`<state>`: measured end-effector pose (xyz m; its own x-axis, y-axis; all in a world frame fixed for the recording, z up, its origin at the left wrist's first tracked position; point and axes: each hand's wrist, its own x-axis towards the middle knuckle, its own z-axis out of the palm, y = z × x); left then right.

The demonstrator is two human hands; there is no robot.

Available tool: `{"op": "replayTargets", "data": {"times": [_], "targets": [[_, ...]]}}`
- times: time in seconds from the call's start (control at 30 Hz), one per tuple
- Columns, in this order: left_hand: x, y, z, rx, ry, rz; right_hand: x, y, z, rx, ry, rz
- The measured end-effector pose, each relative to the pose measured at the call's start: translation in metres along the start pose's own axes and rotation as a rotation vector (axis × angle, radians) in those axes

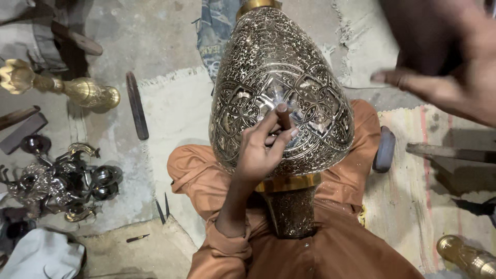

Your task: The person sits on the floor holding a large engraved metal vase between their legs and burnishes its decorated surface with a dark handheld tool, repositioning a small punch on the pattern and working different areas of the vase with repeated strokes.

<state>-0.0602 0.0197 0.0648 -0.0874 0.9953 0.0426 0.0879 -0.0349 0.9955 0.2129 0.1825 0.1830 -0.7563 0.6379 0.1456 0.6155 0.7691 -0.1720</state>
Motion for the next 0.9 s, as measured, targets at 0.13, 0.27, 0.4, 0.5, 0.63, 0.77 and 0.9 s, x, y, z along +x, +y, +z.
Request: {"op": "replayTargets", "data": {"times": [0.13, 0.27, 0.4, 0.5, 0.63, 0.77, 0.9], "targets": [[-0.01, 0.003, 0.004, 0.035, 0.039, 0.166, -0.008, 0.003, 0.011, -0.664, -0.473, -0.06], [-0.018, 0.005, 0.011, 0.005, 0.131, 0.133, 0.007, -0.011, 0.007, -0.723, -0.575, 0.0], [-0.017, 0.002, 0.014, 0.001, 0.172, 0.115, 0.024, -0.022, -0.013, -0.441, -0.233, -0.069], [-0.018, 0.001, 0.013, 0.006, 0.173, 0.102, 0.025, -0.023, -0.022, -0.168, -0.135, -0.107], [-0.018, 0.0, 0.011, 0.053, 0.157, 0.152, 0.015, -0.022, -0.014, 0.129, -0.043, -0.119], [-0.017, 0.002, 0.01, -0.023, 0.149, 0.086, 0.01, -0.015, -0.003, 0.228, 0.137, -0.074], [-0.017, 0.003, 0.01, -0.01, 0.146, 0.085, 0.017, -0.006, 0.009, 0.554, -0.053, 0.32]]}}
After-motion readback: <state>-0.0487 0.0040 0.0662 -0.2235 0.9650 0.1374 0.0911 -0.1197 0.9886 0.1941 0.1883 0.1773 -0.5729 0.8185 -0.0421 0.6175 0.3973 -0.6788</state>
